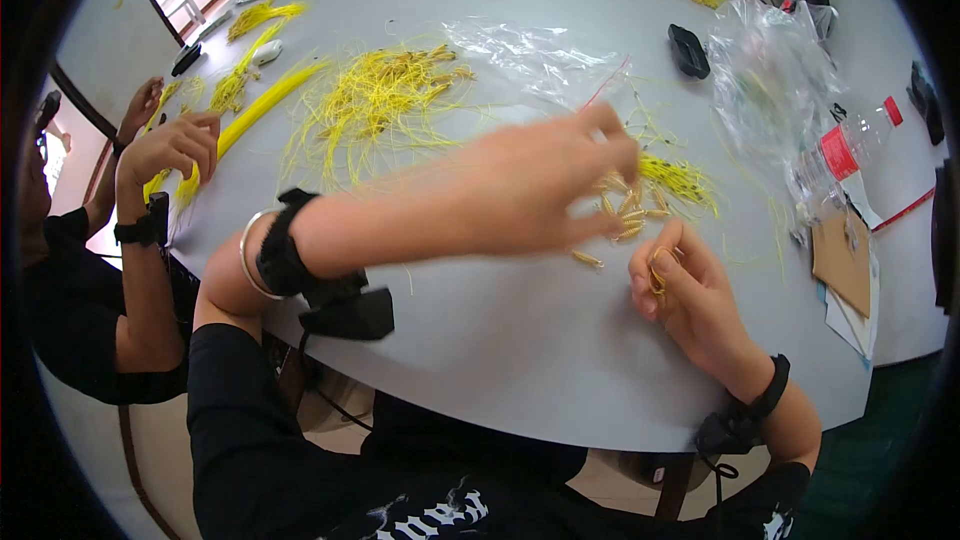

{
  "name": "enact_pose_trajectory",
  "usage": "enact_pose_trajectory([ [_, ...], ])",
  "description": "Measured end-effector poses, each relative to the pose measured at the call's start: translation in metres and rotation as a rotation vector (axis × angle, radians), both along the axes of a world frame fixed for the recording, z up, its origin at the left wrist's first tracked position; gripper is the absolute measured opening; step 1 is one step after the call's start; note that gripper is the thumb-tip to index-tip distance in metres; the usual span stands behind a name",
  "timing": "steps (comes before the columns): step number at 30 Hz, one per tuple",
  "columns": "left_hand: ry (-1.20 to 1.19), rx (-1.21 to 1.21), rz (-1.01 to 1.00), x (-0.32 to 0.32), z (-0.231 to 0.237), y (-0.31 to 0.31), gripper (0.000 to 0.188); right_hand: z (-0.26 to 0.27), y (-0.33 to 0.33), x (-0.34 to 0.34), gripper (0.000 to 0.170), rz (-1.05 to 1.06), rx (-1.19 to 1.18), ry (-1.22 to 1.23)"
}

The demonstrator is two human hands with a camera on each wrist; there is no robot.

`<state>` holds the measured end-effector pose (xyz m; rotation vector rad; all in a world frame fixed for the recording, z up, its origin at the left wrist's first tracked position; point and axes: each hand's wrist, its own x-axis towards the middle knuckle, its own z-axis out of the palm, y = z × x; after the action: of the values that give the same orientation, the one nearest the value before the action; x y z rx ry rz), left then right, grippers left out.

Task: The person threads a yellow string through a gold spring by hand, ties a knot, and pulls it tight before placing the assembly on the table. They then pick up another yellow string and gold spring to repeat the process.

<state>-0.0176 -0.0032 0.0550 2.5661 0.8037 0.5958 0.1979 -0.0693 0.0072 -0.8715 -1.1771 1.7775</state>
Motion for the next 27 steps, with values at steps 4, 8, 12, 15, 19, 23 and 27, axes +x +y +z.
enact_pose_trajectory([
  [4, 0.325, 0.367, 0.420, -0.021, -0.013, 0.061, 0.035, 0.007, -0.002, 0.001, 0.016, 0.041, -0.038, 0.001],
  [8, 0.555, 0.244, 0.580, -0.012, -0.029, 0.102, 0.043, 0.006, -0.002, 0.002, 0.015, 0.145, 0.046, -0.095],
  [12, 0.290, -0.030, 0.264, 0.014, -0.041, 0.126, 0.047, 0.005, -0.003, 0.002, 0.015, 0.215, 0.112, -0.155],
  [15, 0.081, 0.035, 0.124, 0.027, -0.041, 0.129, 0.032, 0.004, -0.004, 0.001, 0.014, 0.229, 0.127, -0.195],
  [19, -0.106, 0.416, 0.165, 0.012, -0.033, 0.119, 0.013, 0.004, -0.004, 0.003, 0.014, 0.237, 0.108, -0.215],
  [23, 0.111, 0.296, 0.377, -0.061, -0.035, 0.069, 0.026, 0.005, -0.004, 0.001, 0.014, 0.229, 0.093, -0.242],
  [27, 0.326, 0.148, 0.637, -0.143, -0.049, 0.029, 0.051, 0.007, -0.004, -0.001, 0.014, 0.234, 0.063, -0.255],
])
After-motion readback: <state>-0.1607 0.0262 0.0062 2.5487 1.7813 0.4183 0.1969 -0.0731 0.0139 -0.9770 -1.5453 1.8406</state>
